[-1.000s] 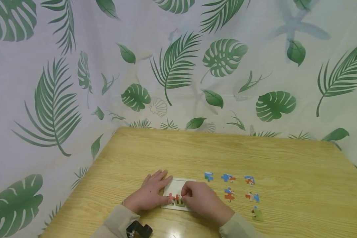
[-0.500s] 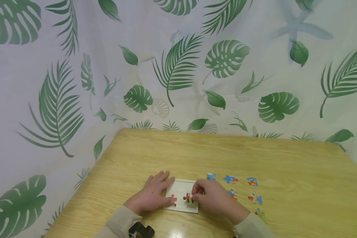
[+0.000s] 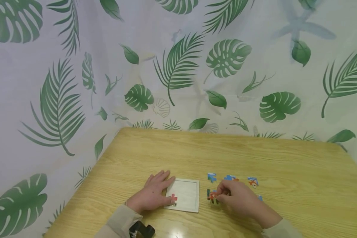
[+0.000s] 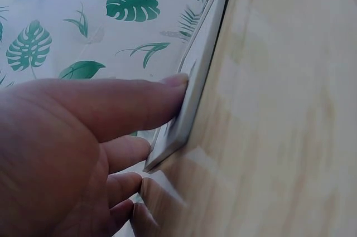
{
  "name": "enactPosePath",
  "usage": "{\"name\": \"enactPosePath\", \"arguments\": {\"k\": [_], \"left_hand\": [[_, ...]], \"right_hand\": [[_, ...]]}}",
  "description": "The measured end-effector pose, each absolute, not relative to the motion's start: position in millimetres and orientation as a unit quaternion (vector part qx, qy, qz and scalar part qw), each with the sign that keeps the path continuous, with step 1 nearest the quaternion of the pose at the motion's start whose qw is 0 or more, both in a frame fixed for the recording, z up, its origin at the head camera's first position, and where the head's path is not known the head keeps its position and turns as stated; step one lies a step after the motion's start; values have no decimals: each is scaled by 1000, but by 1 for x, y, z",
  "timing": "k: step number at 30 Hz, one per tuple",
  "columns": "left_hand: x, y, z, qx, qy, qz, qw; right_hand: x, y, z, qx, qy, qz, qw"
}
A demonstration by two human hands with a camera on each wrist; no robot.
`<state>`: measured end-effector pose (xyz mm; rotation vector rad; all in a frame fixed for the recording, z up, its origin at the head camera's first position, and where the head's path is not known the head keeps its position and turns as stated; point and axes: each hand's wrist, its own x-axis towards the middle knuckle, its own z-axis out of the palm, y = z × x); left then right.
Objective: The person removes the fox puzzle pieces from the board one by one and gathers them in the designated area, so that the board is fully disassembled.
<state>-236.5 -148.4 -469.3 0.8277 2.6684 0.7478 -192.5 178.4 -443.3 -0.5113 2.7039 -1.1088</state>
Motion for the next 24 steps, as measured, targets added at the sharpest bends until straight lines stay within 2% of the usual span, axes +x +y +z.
{"name": "enactPosePath", "arguments": {"k": [7,18,24], "left_hand": [[-237,-148,-469,283,916,258,121],[-236,-148,-468,289,910,271,120],[-235,-149,-467,287,911,271,124]], "right_hand": [[-188,193,-442,-144,904,-388,108],[-182,210,-447,-156,905,-380,108],[-175,218,-449,-145,906,-376,128]]}}
